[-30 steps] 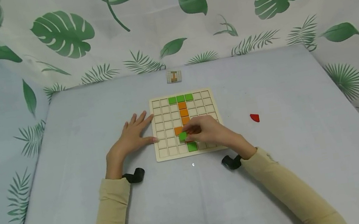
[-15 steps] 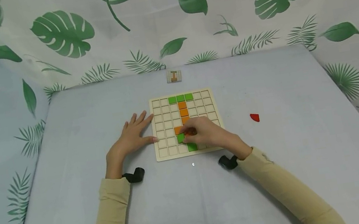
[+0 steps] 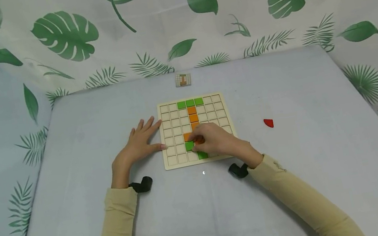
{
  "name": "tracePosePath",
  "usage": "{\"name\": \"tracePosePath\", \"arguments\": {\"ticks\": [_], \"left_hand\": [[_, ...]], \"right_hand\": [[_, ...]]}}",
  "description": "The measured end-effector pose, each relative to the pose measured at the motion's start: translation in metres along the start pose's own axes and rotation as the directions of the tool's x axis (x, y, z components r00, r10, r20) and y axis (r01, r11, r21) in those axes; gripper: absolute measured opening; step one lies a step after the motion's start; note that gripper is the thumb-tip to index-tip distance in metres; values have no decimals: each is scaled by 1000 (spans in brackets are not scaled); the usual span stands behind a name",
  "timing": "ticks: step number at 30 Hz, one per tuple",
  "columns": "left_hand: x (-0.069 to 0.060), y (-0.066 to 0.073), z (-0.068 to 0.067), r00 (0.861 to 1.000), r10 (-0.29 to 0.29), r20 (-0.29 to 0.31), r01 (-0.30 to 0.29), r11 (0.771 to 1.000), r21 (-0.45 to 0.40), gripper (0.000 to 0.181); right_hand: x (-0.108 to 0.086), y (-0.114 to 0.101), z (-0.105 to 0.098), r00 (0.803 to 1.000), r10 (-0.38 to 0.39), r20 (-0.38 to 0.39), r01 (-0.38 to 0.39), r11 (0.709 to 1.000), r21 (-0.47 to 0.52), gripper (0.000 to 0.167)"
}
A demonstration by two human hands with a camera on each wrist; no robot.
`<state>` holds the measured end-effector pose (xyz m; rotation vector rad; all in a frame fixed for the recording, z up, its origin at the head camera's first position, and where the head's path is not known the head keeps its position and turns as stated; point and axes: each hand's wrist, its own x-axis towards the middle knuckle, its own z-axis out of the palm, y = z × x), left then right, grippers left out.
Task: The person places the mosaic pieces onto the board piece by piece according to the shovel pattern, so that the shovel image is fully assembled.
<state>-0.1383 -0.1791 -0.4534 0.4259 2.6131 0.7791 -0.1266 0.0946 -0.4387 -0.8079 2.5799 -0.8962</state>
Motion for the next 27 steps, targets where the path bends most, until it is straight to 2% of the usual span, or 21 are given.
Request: {"name": "tracePosePath", "arguments": {"ticks": [12,22,27], "left_hand": [[2,1,1,1000,3,1,-3,1000,4,89],[0,2,-2,1000,-14,15,14,1000,2,90],[2,5,-4,999,-37,39,38,999,-15,91]], "right_hand": [[-4,-4,1,1000,-21,7,22,997,-69,26],[-12,5,-5,992,-128,0,128,992,-9,24],[-18,13,-8,990,-143,-17,142,990,-14,27]]}}
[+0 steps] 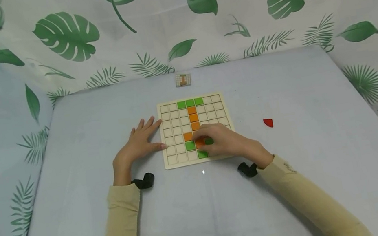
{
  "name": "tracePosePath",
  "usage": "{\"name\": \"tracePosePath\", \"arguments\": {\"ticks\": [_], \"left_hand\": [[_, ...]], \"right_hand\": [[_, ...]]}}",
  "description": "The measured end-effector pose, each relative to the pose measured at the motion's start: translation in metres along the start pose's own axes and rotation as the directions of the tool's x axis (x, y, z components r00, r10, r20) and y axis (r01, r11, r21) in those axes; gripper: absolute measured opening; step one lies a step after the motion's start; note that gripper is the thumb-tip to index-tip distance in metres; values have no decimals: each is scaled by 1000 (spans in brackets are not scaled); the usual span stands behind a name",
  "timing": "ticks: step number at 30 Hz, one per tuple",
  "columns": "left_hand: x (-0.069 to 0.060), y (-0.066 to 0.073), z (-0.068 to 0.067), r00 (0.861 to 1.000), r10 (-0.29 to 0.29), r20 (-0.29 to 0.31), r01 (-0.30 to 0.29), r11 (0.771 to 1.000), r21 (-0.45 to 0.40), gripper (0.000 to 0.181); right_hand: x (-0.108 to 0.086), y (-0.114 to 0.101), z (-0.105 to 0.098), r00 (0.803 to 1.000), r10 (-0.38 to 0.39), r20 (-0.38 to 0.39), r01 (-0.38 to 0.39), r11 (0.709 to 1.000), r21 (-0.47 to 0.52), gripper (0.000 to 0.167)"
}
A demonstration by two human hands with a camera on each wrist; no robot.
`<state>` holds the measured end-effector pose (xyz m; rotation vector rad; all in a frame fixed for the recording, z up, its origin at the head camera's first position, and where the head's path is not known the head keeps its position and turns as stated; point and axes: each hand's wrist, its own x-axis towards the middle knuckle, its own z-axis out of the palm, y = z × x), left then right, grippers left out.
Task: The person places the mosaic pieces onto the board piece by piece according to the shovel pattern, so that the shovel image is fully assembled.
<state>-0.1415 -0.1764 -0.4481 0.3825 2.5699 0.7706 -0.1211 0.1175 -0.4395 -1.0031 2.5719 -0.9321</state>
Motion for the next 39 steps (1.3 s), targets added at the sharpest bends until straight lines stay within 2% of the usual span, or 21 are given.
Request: {"name": "tracePosePath", "arguments": {"ticks": [7,13,18,22,33,39], "left_hand": [[2,-1,-1,999,-27,22,27,1000,9,93],[-1,-5,1,1000,-15,18,15,1000,7,93],[-3,-4,1,1000,6,13,-6,1000,0,92],[-4,-3,0,1000,0,22,0,1000,-1,91],[-2,-4,2,1000,29,6,-29,1000,10,88],[-1,-2,2,1000,26,6,-26,1000,5,89]], "right_hand": [[-16,10,-9,995,-27,-94,31,999,43,26],[-34,18,-20,992,-3,-130,11,998,62,26],[-47,24,-32,987,62,-150,-55,997,46,27],[-57,31,-37,983,112,-147,-108,993,39,28],[-83,52,-48,967,154,-205,-153,988,16,28],[-99,59,-56,953,191,-236,-198,980,-4,28]]}}
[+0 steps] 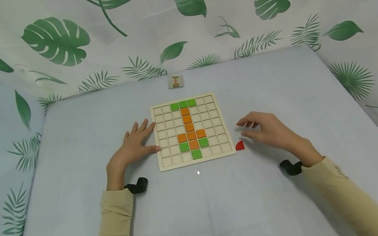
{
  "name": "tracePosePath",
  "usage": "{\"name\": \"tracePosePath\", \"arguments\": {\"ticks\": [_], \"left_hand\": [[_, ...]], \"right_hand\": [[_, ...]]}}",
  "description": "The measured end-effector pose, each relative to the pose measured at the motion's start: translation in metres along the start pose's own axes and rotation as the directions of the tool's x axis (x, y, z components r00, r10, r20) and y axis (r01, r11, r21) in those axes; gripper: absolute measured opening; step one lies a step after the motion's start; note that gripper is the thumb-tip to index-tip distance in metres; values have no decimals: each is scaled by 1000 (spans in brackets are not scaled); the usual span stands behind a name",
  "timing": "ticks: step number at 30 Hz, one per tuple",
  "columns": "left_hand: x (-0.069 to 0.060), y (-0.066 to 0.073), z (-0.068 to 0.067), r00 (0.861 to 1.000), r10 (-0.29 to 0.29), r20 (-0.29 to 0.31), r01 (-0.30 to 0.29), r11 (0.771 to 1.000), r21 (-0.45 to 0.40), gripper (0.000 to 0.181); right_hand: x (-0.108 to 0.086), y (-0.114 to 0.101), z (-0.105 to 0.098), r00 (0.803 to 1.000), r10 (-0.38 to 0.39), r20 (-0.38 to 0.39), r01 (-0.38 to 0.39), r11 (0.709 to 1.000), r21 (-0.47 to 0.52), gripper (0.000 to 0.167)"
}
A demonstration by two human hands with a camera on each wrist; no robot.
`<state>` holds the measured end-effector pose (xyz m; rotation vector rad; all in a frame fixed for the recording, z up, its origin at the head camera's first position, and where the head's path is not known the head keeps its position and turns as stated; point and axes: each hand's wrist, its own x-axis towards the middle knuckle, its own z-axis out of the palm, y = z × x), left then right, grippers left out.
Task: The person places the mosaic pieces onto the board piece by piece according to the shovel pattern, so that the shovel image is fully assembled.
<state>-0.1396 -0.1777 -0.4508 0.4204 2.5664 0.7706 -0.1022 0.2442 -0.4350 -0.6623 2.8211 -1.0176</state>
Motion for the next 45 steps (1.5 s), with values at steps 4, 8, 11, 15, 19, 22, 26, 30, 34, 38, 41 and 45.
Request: {"name": "tracePosePath", "arguments": {"ticks": [4,8,11,15,19,22,26,30,34,38,41,45], "left_hand": [[0,0,1,1000,6,-4,-6,1000,0,89],[0,1,0,1000,5,2,-5,1000,-3,89],[0,1,0,1000,-2,8,2,1000,0,89],[-1,2,-1,1000,1,4,-1,1000,11,88],[-1,3,-1,1000,3,0,-3,1000,7,88],[-1,3,-1,1000,5,1,-5,1000,6,88],[0,2,0,1000,3,0,-3,1000,10,88],[0,3,0,1000,3,-4,-3,1000,10,88],[-2,3,-1,1000,10,-6,-10,1000,-1,87],[-3,2,-1,1000,19,-8,-19,1000,-16,88],[-3,2,0,1000,14,-7,-14,1000,-9,89],[-2,1,0,1000,10,-5,-10,1000,-8,91]], "right_hand": [[-6,7,-7,999,33,-34,-34,999,-35,29],[-11,13,-13,997,43,-68,-47,997,-66,30],[-13,17,-17,995,55,-80,-61,995,-79,31],[-16,24,-22,991,105,-85,-112,991,-79,30],[-18,30,-25,982,165,-87,-172,982,-75,31],[-19,34,-26,976,202,-79,-208,976,-64,31],[-20,37,-28,972,229,-56,-232,971,-51,32],[-19,39,-28,971,238,-37,-240,969,-54,32],[-17,41,-28,972,232,-27,-233,970,-75,29],[-14,42,-28,975,221,-15,-221,971,-96,26],[-12,42,-28,976,220,-8,-219,971,-99,25],[-11,42,-26,975,224,-10,-224,969,-108,24]]}}
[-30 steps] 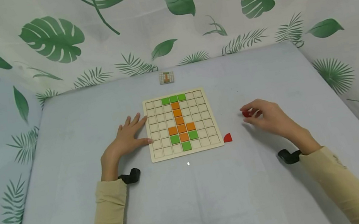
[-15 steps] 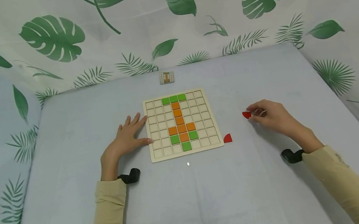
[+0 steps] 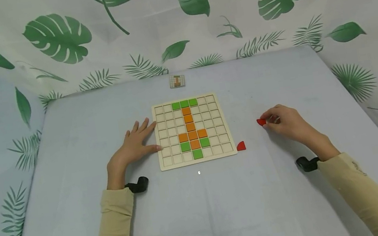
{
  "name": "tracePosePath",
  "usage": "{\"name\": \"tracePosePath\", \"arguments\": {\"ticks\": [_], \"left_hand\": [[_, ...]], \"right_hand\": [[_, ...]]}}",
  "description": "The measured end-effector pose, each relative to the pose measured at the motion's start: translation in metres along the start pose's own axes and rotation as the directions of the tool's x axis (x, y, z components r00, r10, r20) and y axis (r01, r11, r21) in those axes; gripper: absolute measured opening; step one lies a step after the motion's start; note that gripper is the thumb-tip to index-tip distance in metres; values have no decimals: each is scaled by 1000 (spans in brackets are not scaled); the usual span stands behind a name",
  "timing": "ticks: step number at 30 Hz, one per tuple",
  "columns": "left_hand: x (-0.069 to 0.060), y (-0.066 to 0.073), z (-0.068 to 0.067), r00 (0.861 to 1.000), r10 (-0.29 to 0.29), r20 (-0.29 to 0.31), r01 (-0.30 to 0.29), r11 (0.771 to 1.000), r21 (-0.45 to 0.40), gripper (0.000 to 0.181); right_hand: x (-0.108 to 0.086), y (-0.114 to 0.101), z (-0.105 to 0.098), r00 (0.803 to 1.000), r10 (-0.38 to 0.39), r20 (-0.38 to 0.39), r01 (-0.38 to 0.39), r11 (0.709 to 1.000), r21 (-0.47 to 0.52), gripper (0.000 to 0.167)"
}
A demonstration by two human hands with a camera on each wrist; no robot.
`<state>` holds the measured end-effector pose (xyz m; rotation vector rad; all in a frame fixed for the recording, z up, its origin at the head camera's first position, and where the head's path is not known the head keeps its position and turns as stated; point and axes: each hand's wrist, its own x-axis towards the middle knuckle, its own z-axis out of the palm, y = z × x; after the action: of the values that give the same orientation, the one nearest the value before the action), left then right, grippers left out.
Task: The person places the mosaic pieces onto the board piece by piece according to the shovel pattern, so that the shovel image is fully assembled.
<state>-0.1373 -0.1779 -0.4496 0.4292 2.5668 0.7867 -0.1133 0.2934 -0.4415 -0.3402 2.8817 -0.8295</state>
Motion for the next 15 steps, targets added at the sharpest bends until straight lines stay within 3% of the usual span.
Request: {"name": "tracePosePath", "arguments": {"ticks": [9,15], "left_hand": [[-3,1,-2,1000,18,-6,-18,1000,-17,91],[0,3,-2,1000,-6,-6,6,1000,3,89]], "right_hand": [[2,-1,2,1000,26,0,-26,1000,3,22],[2,-3,2,1000,31,-6,-31,999,20,19]]}}
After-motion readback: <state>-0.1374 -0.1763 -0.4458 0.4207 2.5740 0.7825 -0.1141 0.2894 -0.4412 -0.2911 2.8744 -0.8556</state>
